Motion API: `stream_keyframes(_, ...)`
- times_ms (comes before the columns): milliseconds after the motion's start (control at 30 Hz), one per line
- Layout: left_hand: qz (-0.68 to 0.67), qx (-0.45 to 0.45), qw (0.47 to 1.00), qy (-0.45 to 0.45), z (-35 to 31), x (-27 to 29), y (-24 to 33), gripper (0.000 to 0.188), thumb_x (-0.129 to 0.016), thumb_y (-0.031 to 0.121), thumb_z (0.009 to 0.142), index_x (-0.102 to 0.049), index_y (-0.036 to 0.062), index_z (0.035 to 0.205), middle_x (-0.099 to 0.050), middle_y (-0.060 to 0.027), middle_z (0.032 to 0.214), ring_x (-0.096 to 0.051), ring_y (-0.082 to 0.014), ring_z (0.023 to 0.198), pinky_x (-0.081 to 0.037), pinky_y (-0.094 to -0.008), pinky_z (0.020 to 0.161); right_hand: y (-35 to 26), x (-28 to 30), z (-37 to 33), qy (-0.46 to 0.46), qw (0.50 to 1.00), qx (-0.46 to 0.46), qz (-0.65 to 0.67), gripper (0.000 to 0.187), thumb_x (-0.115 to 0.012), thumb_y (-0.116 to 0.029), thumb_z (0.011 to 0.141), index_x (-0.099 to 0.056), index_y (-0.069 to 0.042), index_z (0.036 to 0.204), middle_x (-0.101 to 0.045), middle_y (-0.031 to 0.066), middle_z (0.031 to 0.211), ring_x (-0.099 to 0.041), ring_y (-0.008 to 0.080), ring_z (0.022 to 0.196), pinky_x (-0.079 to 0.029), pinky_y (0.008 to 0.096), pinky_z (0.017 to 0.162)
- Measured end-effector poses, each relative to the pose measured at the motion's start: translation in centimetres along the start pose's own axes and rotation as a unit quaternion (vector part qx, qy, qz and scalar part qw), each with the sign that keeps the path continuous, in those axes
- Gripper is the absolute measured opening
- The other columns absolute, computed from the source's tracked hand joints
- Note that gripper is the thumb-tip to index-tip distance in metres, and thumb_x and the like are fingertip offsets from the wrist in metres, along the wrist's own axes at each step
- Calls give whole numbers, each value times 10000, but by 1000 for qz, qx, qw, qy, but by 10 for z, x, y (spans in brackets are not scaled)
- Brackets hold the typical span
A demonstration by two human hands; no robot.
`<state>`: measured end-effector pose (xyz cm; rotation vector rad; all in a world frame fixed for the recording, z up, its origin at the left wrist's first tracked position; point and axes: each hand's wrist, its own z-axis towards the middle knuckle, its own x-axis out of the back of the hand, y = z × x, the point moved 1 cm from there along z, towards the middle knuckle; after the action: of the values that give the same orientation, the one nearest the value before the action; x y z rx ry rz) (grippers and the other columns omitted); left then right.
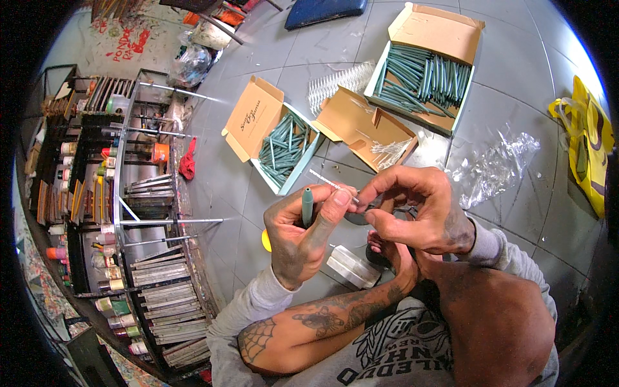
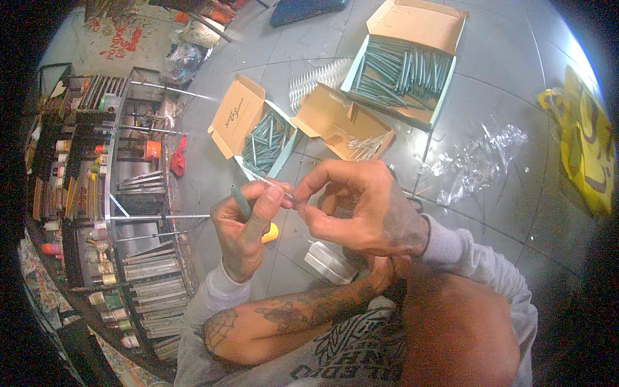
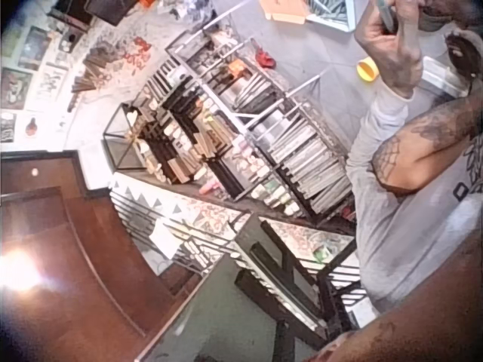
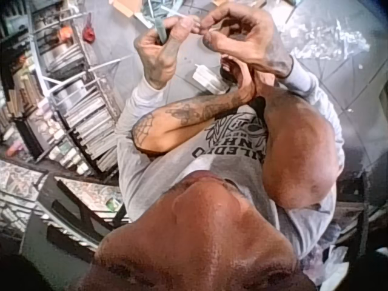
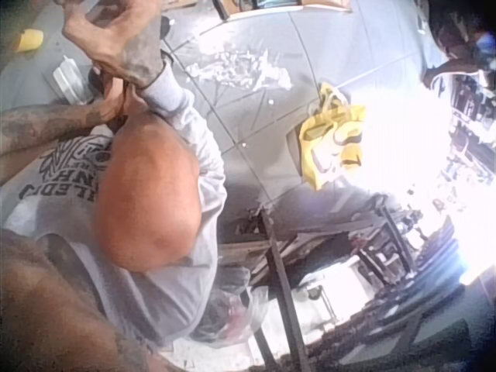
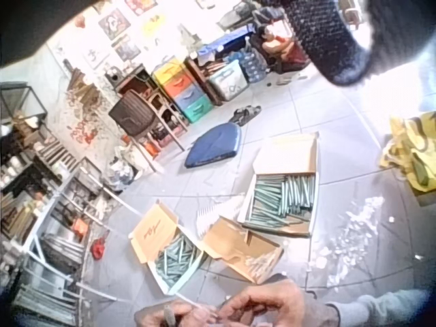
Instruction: The person inserts teal-colored pins into a clear plastic strip and a teal-colored tube by hand while sitting on the floor.
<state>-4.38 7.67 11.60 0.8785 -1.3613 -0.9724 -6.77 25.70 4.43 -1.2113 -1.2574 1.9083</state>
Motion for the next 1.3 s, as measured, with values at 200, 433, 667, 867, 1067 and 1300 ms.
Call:
stream_keyframes(200, -50, 69, 996, -7, -1, 5, 1, 157, -676, 93, 959, -709, -58, 987, -719, -121, 937, -659, -136, 816, -544, -280, 757, 4, -1, 1, -2, 997, 35, -68, 138, -727, -70, 847, -706, -17, 972, -714, 44, 826, -652, 78, 679, -518, 243, 590)
stream_keyframes(433, -70, 66, 995, -23, 0, 3, 4, 157, -665, 90, 971, -690, -62, 945, -697, -99, 887, -628, -123, 797, -528, -274, 733, 8, -1, 1, -14, 999, 33, -23, 125, -674, -80, 894, -697, -6, 993, -700, 33, 799, -620, 46, 675, -491, 227, 574)
stream_keyframes(667, -58, 57, 996, -30, -1, 4, 4, 158, -659, 92, 976, -694, -60, 946, -696, -91, 876, -628, -119, 787, -522, -270, 724, 3, -1, 0, -20, 1000, -12, -2, 148, -689, -112, 918, -689, 12, 997, -669, 1, 759, -575, 17, 656, -454, 207, 550)
stream_keyframes(867, 7, 43, 999, -21, -1, 4, 9, 170, -696, 120, 951, -730, -46, 965, -727, -100, 865, -657, -120, 761, -517, -257, 683, -1, -3, 0, 3, 999, -18, -33, 154, -720, -134, 892, -689, 3, 954, -662, -1, 712, -581, 29, 621, -461, 219, 533)
stream_keyframes(1067, 56, -39, 998, -14, -3, 3, -3, 138, -723, 98, 913, -753, -35, 937, -742, -115, 846, -671, -127, 735, -515, -254, 643, 4, 0, 1, 22, 993, 50, -106, 129, -741, -108, 827, -679, -16, 893, -663, 10, 700, -593, 37, 613, -477, 224, 533)
stream_keyframes(1300, 34, -78, 996, 6, -3, 3, -6, 113, -728, 69, 898, -748, -41, 909, -756, -146, 873, -712, -166, 812, -554, -272, 710, 2, -1, 1, 43, 998, 27, -43, 132, -747, -86, 839, -669, -19, 921, -665, 1, 735, -598, 37, 611, -475, 225, 516)
